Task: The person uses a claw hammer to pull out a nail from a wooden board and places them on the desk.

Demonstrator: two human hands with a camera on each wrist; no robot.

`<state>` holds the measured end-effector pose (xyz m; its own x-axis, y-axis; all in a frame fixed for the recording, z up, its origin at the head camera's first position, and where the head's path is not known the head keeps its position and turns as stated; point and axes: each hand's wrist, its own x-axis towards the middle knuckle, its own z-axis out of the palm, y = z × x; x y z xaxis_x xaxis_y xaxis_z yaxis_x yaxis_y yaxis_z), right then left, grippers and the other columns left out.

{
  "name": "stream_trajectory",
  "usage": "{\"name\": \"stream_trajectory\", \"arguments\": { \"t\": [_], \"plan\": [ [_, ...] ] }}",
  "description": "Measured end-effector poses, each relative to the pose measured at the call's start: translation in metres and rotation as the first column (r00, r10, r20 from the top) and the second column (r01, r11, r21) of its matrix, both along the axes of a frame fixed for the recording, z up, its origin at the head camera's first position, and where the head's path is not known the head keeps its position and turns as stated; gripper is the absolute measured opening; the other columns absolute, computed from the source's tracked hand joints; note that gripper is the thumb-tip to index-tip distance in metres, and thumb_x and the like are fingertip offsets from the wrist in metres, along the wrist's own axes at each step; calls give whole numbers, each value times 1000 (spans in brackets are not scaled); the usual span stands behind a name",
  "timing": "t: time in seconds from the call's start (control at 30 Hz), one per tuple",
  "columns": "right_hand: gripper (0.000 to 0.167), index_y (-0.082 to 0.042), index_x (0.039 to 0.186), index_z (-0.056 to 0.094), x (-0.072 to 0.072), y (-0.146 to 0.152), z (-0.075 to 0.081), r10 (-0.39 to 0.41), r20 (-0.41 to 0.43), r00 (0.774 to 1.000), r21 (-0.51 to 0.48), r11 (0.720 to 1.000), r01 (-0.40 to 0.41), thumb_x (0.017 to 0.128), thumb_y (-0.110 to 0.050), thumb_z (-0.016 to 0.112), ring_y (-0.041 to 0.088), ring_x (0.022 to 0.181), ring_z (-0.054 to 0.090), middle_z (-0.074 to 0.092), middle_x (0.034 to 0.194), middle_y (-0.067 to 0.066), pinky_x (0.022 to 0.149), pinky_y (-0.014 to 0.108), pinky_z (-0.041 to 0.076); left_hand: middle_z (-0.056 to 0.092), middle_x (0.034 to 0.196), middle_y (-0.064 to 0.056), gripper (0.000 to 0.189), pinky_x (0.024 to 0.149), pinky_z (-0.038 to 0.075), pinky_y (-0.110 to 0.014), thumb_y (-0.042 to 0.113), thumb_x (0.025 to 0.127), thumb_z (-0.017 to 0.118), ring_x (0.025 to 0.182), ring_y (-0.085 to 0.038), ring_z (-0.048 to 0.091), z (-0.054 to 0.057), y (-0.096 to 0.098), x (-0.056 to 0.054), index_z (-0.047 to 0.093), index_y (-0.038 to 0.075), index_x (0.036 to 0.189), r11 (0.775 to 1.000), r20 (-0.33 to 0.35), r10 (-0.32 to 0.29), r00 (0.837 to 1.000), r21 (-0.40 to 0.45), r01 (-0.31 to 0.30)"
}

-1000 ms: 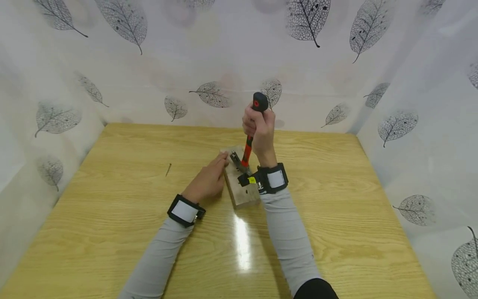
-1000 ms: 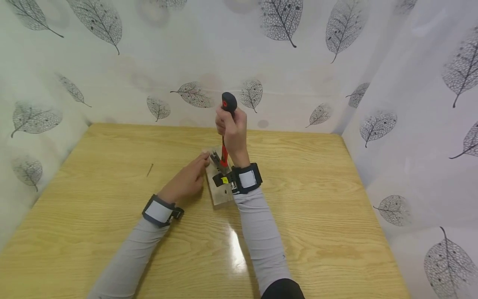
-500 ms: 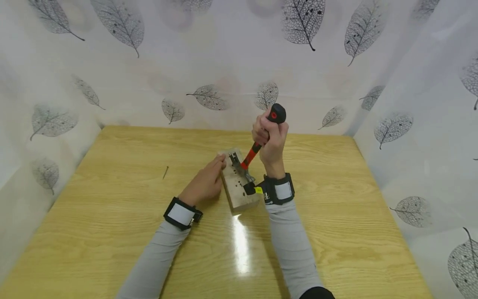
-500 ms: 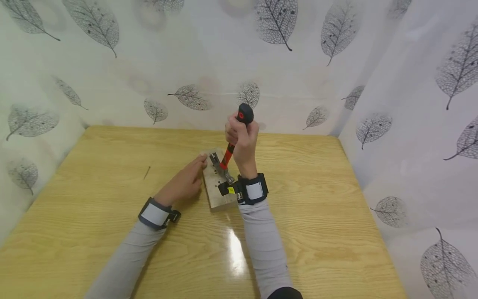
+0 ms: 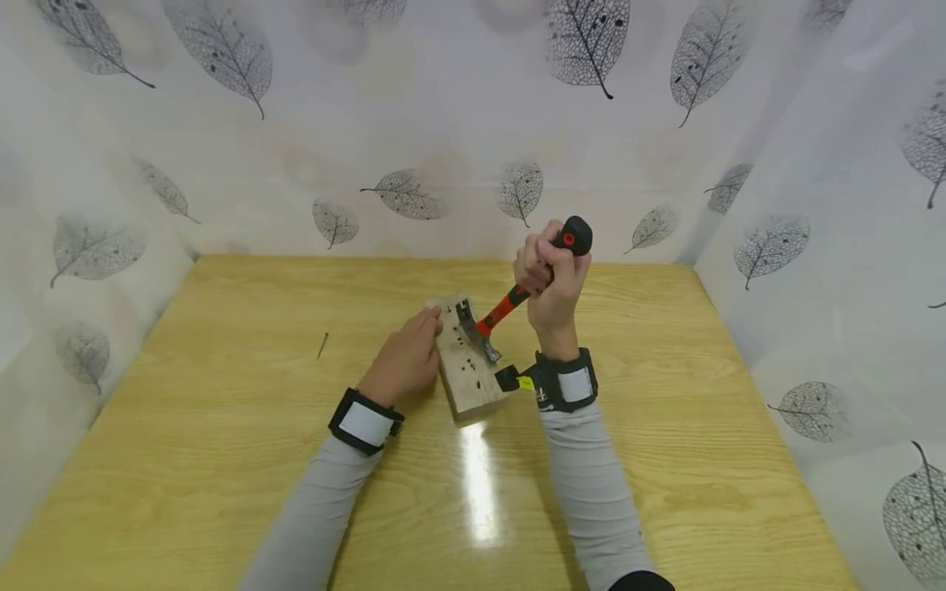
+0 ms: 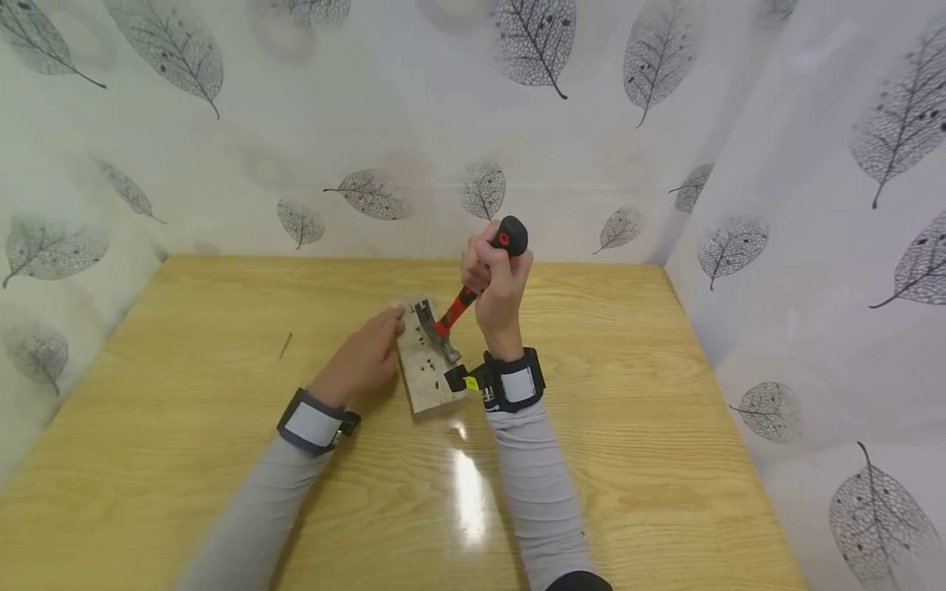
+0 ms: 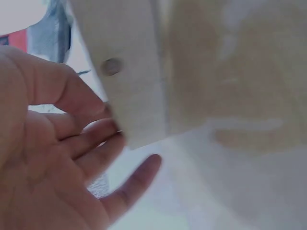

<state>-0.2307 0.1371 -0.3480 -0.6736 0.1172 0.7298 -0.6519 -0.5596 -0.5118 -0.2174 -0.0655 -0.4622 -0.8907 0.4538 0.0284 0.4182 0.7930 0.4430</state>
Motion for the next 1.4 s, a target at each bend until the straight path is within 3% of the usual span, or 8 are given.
{"name": "stream_trajectory", "arguments": {
  "t": [0.17,0.33,0.57,0.7,0.83,1.0,1.17,1.4],
  "plan": [
    [23,-9,70,38,3,0,0,29,10,1000,-19,999,-29,91,-3,43,7,39,17,24,51,-2,35,22,14,57,139,-18,53,104,49,-51,11,98,49,130,-34,55,9,6,-7,43,-6,149,998,25,38,999,-58,-37],
    [24,-7,68,36,6,0,4,14,-3,1000,-23,1000,-15,91,-2,41,7,38,16,23,50,-2,34,22,14,63,131,-15,49,98,50,-54,14,100,50,120,-32,62,13,6,-9,49,-3,146,996,46,74,996,-43,-72],
    [24,-8,68,35,17,4,18,1,-38,999,-45,999,-2,90,-3,41,6,38,16,22,49,-3,35,20,15,69,119,-14,36,87,54,-46,13,100,53,96,-26,66,17,6,-12,62,1,132,995,3,83,997,54,-83],
    [25,-7,68,32,27,5,26,0,-74,997,-45,999,-4,89,-4,45,6,39,15,21,49,-3,35,20,15,73,115,-10,26,79,55,-42,12,98,58,87,-25,67,22,2,-11,70,5,120,969,-69,122,990,224,-104],
    [26,-7,69,33,37,7,31,-3,-82,997,-51,999,-1,89,-5,48,5,39,14,20,49,-3,36,20,15,72,123,-10,28,93,54,-48,5,97,61,109,-28,67,29,0,-8,68,5,124,905,-57,30,998,426,-3],
    [26,-7,68,33,46,10,37,-13,-84,996,-85,996,6,88,-6,49,5,40,13,19,50,-4,36,20,15,71,122,-9,31,94,55,-47,4,98,61,115,-26,65,28,11,-6,65,8,129,864,-26,-123,992,488,121],
    [25,-7,67,32,49,12,39,-16,-77,997,-83,997,10,88,-5,48,5,39,13,19,50,-4,36,20,15,75,110,-6,25,88,58,-42,5,97,64,102,-22,71,23,20,-4,68,10,121,835,-111,-119,987,527,160],
    [26,-6,67,32,50,13,40,-22,-81,996,-80,997,15,87,-5,49,5,39,13,19,49,-4,35,20,14,77,102,-3,12,89,58,-45,9,95,70,95,-19,72,22,21,-4,75,12,107,845,-156,-67,985,517,139]
  ]
}}
